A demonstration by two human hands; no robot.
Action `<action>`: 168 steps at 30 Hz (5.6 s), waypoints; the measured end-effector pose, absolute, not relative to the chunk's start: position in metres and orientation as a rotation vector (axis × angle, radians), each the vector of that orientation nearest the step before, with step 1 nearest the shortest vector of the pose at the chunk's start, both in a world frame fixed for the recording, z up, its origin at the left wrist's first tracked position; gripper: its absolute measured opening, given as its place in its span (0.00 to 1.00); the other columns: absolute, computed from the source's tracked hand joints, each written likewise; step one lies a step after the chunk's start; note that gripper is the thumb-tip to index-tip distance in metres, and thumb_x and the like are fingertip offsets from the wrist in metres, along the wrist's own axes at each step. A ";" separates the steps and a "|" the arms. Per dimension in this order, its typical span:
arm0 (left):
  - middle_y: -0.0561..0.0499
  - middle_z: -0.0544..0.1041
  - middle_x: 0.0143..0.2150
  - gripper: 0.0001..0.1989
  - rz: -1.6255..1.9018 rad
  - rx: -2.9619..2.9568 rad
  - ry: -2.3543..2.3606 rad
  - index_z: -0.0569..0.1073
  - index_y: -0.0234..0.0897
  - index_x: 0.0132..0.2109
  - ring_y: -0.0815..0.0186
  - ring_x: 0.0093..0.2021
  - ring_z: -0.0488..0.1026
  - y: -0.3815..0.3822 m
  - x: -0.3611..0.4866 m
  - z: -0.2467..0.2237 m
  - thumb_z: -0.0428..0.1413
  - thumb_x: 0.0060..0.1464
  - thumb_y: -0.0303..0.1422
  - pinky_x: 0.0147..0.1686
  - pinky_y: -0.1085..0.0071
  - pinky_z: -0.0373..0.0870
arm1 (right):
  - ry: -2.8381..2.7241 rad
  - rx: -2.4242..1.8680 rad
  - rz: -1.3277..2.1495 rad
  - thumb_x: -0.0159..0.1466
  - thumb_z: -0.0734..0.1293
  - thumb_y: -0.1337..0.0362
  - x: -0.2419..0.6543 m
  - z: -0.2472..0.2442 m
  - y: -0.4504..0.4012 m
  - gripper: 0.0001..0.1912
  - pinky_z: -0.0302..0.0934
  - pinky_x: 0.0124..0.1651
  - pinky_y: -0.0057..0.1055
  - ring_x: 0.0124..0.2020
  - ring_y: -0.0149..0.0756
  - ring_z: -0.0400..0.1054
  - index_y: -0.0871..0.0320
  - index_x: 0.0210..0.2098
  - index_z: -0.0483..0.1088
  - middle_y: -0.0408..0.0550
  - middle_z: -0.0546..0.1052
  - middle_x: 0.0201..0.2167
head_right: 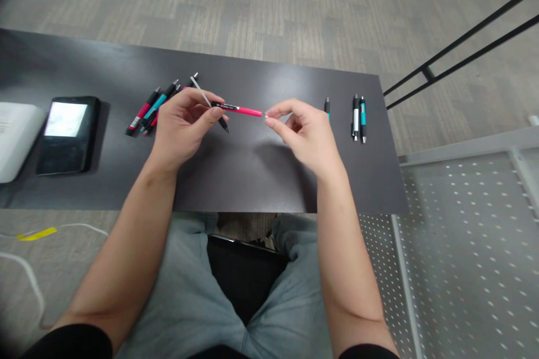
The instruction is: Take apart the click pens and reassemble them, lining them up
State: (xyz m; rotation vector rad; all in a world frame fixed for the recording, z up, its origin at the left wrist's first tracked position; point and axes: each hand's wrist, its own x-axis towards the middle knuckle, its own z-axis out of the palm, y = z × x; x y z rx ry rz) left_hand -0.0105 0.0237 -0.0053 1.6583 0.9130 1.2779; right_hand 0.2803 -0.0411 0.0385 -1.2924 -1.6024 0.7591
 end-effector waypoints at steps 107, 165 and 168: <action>0.50 0.90 0.41 0.34 1.125 1.669 0.950 0.83 0.45 0.43 0.59 0.40 0.86 0.007 0.001 0.012 0.88 0.54 0.63 0.36 0.63 0.75 | -1.214 -1.087 1.145 0.63 0.93 0.31 0.230 -0.010 -0.027 0.48 0.73 0.24 0.32 0.28 0.35 0.81 0.40 0.70 0.74 0.39 0.94 0.46; 0.48 0.90 0.36 0.33 1.211 1.339 0.876 0.95 0.42 0.38 0.59 0.37 0.89 0.013 -0.003 0.018 0.96 0.36 0.59 0.43 0.63 0.91 | -1.744 -1.136 0.580 0.79 0.84 0.36 0.271 0.019 -0.038 0.22 0.61 0.35 0.40 0.32 0.37 0.65 0.48 0.52 0.92 0.47 0.88 0.43; 0.47 0.91 0.37 0.35 1.209 1.412 0.933 0.94 0.41 0.38 0.57 0.38 0.89 0.012 -0.003 0.018 0.95 0.36 0.60 0.42 0.62 0.90 | -1.813 -1.173 0.458 0.82 0.82 0.40 0.274 0.023 -0.039 0.19 0.70 0.39 0.45 0.38 0.45 0.74 0.48 0.52 0.95 0.53 0.90 0.46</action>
